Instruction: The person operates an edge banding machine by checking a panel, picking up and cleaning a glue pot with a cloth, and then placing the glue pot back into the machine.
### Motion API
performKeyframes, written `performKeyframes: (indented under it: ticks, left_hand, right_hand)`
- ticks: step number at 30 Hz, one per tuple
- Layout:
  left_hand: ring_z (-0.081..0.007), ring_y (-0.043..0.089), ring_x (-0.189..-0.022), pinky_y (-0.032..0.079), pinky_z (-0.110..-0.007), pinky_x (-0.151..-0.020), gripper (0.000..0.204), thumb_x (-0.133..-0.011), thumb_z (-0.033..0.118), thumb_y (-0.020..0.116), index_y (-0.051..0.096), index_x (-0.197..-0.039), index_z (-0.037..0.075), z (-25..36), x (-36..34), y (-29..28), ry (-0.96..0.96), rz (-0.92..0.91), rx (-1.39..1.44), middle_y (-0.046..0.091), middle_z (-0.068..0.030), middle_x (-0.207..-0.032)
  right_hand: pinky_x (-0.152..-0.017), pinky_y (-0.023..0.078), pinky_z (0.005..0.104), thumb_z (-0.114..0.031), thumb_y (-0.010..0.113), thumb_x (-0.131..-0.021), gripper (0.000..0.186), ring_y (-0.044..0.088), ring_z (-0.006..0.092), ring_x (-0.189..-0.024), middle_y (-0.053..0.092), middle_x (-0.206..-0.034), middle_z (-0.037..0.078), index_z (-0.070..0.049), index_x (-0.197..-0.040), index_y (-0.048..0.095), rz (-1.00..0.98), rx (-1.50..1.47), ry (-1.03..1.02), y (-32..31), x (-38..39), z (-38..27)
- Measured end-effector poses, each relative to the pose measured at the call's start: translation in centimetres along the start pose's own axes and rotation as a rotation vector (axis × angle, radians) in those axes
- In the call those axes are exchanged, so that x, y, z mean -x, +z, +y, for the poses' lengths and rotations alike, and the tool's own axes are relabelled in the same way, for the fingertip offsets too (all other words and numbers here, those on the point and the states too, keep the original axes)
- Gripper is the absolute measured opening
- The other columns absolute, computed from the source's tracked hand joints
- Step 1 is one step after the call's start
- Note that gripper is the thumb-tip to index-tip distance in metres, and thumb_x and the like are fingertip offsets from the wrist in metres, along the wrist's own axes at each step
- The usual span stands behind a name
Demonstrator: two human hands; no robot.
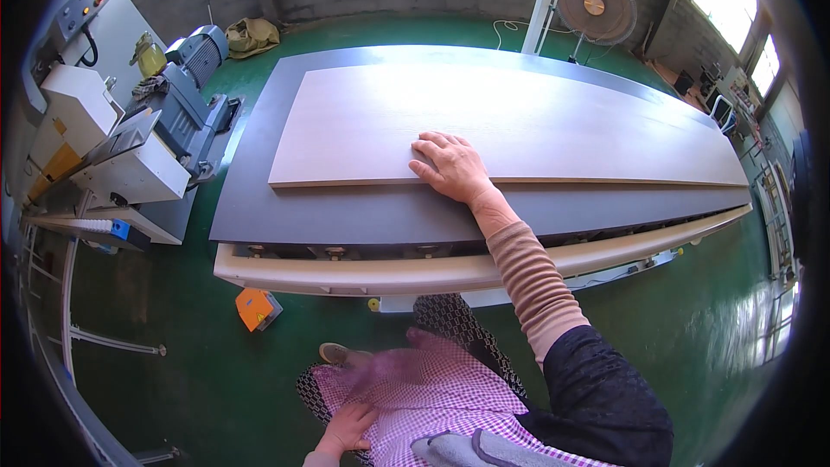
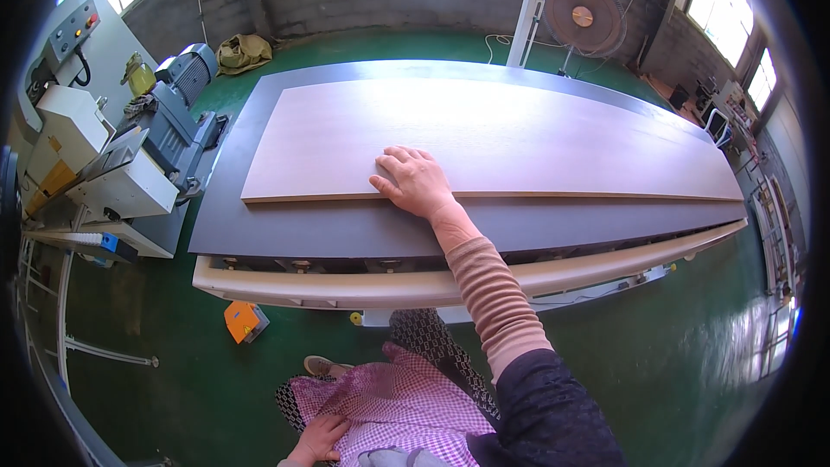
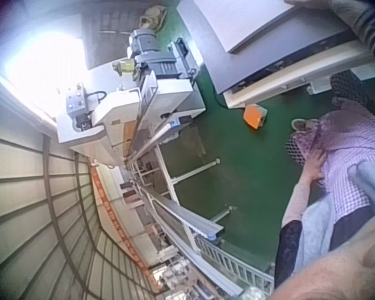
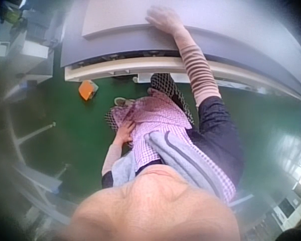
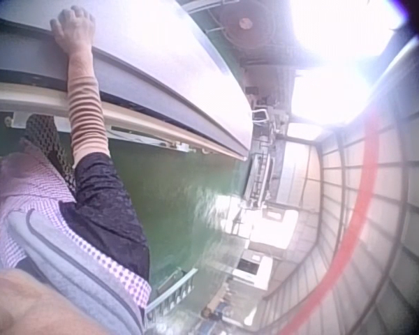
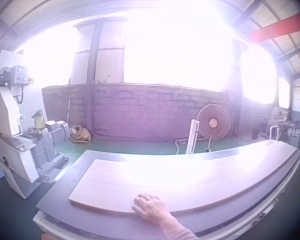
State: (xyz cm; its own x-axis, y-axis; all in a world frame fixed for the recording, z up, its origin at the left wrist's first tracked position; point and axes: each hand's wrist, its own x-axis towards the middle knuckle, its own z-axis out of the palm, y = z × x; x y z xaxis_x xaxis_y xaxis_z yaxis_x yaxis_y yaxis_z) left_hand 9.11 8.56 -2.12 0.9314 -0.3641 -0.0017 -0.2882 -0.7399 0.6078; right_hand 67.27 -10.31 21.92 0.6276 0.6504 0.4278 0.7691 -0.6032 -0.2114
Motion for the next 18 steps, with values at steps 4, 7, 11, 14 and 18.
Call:
performKeyframes:
  ticks: [4, 7, 11, 14, 18]
  left_hand:
    - [-0.0425, 0.059, -0.124, 0.048, -0.054, -0.107, 0.098, -0.079, 0.086, 0.05, 0.06, -0.144, 0.012, -0.17, -0.18, -0.02, -0.008, -0.021, 0.002, 0.062, -0.0165, -0.139]
    - [-0.0426, 0.059, -0.124, 0.048, -0.055, -0.107, 0.099, -0.079, 0.087, 0.048, 0.059, -0.145, 0.013, -0.33, 0.42, 0.53, -0.01, -0.016, -0.003, 0.062, -0.0166, -0.138]
    - [-0.0424, 0.059, -0.125, 0.047, -0.055, -0.108, 0.101, -0.079, 0.088, 0.046, 0.059, -0.145, 0.013, -0.42, 0.08, 0.49, -0.002, -0.02, -0.003, 0.062, -0.0167, -0.138]
    - [-0.0423, 0.059, -0.125, 0.047, -0.055, -0.108, 0.101, -0.08, 0.088, 0.045, 0.059, -0.145, 0.013, -0.35, 0.03, 0.39, -0.002, -0.02, 0.001, 0.062, -0.0168, -0.138]
    - [-0.0425, 0.058, -0.126, 0.046, -0.055, -0.109, 0.101, -0.08, 0.088, 0.045, 0.058, -0.146, 0.013, -0.25, 0.1, 0.32, -0.012, -0.026, 0.009, 0.061, -0.0169, -0.139]
  right_hand:
    - [-0.121, 0.038, 0.0456, -0.057, 0.049, -0.108, 0.057, 0.052, 0.0311, -0.144, 0.06, -0.15, 0.014, -0.012, -0.138, 0.066, -0.002, 0.009, 0.009, 0.2, 0.27, 0.62]
    - [-0.121, 0.038, 0.0456, -0.057, 0.048, -0.108, 0.057, 0.052, 0.0311, -0.144, 0.059, -0.151, 0.014, -0.012, -0.139, 0.065, -0.004, 0.012, -0.006, -0.1, -0.25, -0.35]
    - [-0.121, 0.037, 0.0455, -0.057, 0.048, -0.108, 0.058, 0.052, 0.031, -0.144, 0.059, -0.151, 0.013, -0.012, -0.139, 0.065, -0.008, 0.019, 0.005, 0.06, -0.13, 0.17]
    - [-0.122, 0.037, 0.0453, -0.057, 0.047, -0.108, 0.058, 0.051, 0.0307, -0.145, 0.059, -0.152, 0.013, -0.012, -0.139, 0.065, -0.019, 0.018, 0.012, 0.06, -0.08, 0.22]
    - [-0.122, 0.037, 0.0452, -0.057, 0.048, -0.108, 0.057, 0.05, 0.0303, -0.145, 0.059, -0.152, 0.013, -0.012, -0.14, 0.065, -0.018, 0.026, 0.016, 0.07, -0.04, 0.08]
